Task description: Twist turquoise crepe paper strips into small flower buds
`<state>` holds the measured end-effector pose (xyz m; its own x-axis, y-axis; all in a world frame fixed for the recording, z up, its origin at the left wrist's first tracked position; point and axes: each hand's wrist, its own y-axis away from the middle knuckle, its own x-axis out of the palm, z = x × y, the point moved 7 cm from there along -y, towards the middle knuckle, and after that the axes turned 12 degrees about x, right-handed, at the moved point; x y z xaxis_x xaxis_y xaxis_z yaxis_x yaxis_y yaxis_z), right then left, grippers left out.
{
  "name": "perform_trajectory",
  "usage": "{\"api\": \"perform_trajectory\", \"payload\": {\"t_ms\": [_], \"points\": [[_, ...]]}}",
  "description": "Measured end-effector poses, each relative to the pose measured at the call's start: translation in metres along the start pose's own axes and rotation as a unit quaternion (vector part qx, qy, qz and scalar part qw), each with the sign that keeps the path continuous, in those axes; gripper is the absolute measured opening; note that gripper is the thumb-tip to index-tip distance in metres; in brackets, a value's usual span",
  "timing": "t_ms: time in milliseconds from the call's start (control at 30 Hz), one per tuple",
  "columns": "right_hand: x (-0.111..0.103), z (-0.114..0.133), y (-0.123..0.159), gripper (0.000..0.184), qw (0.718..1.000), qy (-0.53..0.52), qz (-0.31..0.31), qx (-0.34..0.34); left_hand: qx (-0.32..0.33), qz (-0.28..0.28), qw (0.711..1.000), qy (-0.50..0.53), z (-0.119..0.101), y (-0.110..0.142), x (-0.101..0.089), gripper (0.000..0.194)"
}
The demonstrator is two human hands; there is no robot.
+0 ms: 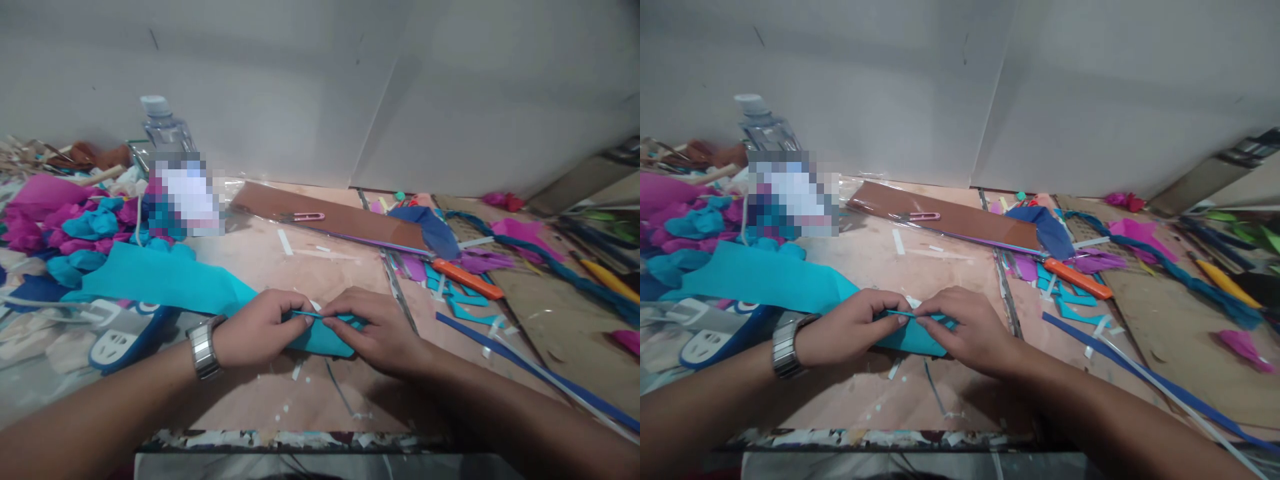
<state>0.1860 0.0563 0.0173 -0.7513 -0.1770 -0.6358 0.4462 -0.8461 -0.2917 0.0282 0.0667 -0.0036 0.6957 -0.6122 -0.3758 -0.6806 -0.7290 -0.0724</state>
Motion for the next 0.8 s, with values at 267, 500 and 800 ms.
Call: {"api": "perform_trajectory", "payload": {"t_ms": [267, 500, 800], "points": [[0.0010, 0.0053, 0.0011, 0.012, 0.999, 0.008, 0.003, -0.047, -0.021, -0.002, 1.000, 0.004, 0.0046, 0.0004, 0.0008, 0.017], [0.0001, 0.0085, 0.0012, 0.012, 0.998, 0.014, -0.002, -0.059, -0.014, -0.003, 1.000, -0.002, 0.0025, 0.0020, 0.0006, 0.022], [0.0005, 0.0089, 0.0020, 0.013, 0.997, 0.014, 0.001, -0.078, 0.005, -0.014, 1.000, 0.010, -0.0009, -0.0003, -0.0006, 0.040]]}}
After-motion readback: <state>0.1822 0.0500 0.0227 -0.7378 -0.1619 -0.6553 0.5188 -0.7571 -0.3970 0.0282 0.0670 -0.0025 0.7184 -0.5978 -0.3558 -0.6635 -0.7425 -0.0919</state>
